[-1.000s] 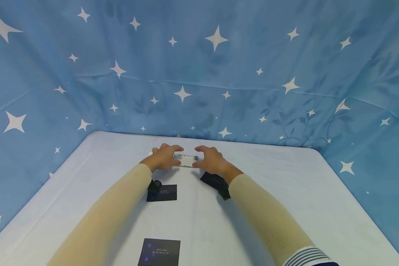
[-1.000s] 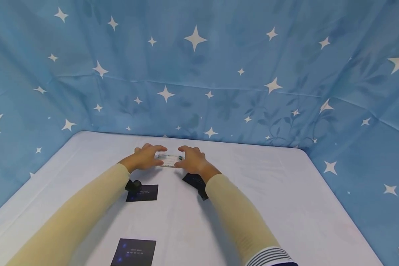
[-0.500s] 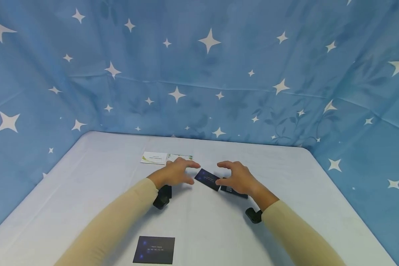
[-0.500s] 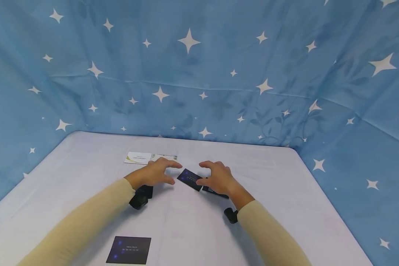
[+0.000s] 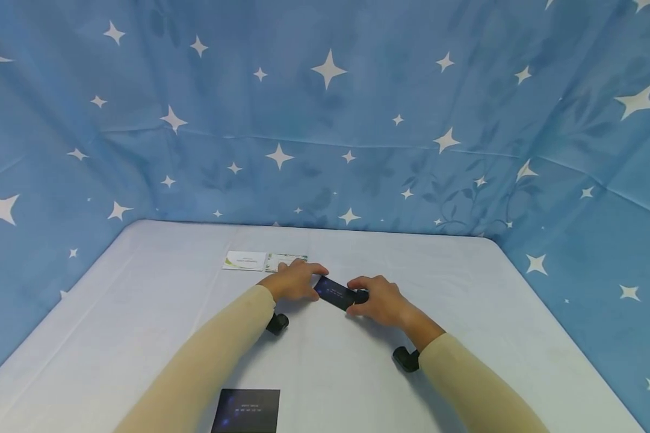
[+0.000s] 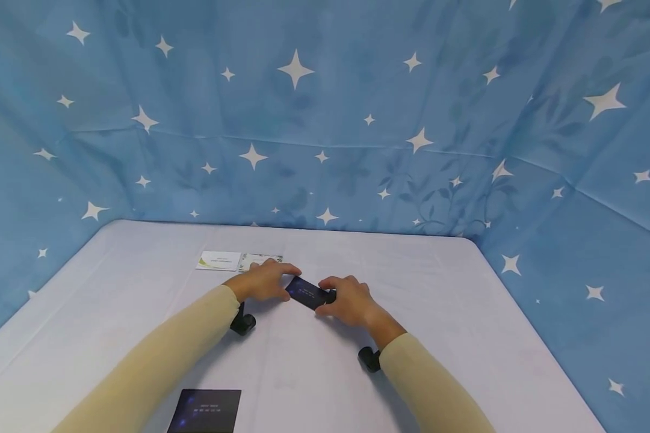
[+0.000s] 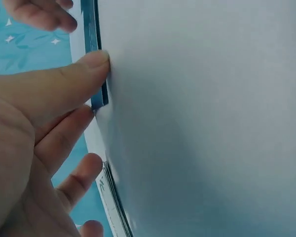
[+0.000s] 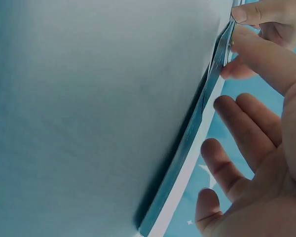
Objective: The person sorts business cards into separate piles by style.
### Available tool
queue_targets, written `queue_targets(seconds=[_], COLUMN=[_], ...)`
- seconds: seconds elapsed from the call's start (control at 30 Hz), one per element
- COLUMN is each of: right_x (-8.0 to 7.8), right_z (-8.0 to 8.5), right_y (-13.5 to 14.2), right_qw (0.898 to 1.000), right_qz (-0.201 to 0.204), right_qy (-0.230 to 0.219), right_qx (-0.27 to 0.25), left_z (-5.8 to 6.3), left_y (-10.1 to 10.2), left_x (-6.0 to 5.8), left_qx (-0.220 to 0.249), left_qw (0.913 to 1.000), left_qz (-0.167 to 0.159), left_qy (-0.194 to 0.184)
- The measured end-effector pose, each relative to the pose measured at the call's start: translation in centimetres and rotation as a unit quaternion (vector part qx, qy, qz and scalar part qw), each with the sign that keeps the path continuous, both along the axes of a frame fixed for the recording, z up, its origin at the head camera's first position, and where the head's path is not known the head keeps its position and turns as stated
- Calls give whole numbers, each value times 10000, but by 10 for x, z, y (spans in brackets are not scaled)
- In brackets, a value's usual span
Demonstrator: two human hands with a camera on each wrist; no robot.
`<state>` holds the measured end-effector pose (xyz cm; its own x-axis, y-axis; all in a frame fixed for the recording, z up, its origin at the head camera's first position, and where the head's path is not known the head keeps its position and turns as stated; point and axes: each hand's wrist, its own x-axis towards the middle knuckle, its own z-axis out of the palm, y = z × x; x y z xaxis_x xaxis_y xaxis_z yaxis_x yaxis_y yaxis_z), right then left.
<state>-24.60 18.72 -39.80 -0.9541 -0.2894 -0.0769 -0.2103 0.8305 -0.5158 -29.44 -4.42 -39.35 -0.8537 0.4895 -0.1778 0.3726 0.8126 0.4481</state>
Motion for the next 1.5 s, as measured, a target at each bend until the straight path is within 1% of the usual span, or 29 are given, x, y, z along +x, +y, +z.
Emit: queue_targets(seconds=[0.1,0.2,0.33,0.47,0.6,0.7,0.77,0.9,1.03,1.17,1.33,1.5], right_x=[-1,-3,-4,-5,-5,-5,-5,-7,-17,-33,-52,-66], right_z=[-1,-2,-3,-4,-5,-5,-5,-2,5,11,13,7], right_y=[0,-1,-2,-3,-4,-4,-5,-3,1,4,3,0], right_qw=[9999,9997,9993,9989,9989,9990,9991,9996,9998,9994,9998,9999], right_qz=[58,58,-59,-197,-251,-255,-247,-106,134,275,214,119], right_qy=[-61,-70,-126,-201,-182,-164,-159,-82,111,188,24,-47], right_qx=[109,241,350,362,355,319,292,266,137,51,16,-57], left_z=[0,3,5,3,1,0,-1,1,4,4,1,-5], left_y=[0,1,2,0,-3,-6,-9,-13,-14,-11,-6,-2], left_x=[-1,-1,-1,-3,-3,-1,0,0,-4,-12,-24,-35], left_qx=[-70,-123,-137,-141,-46,94,201,481,850,1116,1126,979], left_qw=[10000,9999,9998,9998,10000,9999,9998,9987,9959,9926,9912,9916], left_qz=[31,55,145,105,-24,-32,3,187,303,464,669,808], left_qy=[17,64,34,17,46,19,19,26,49,63,188,243])
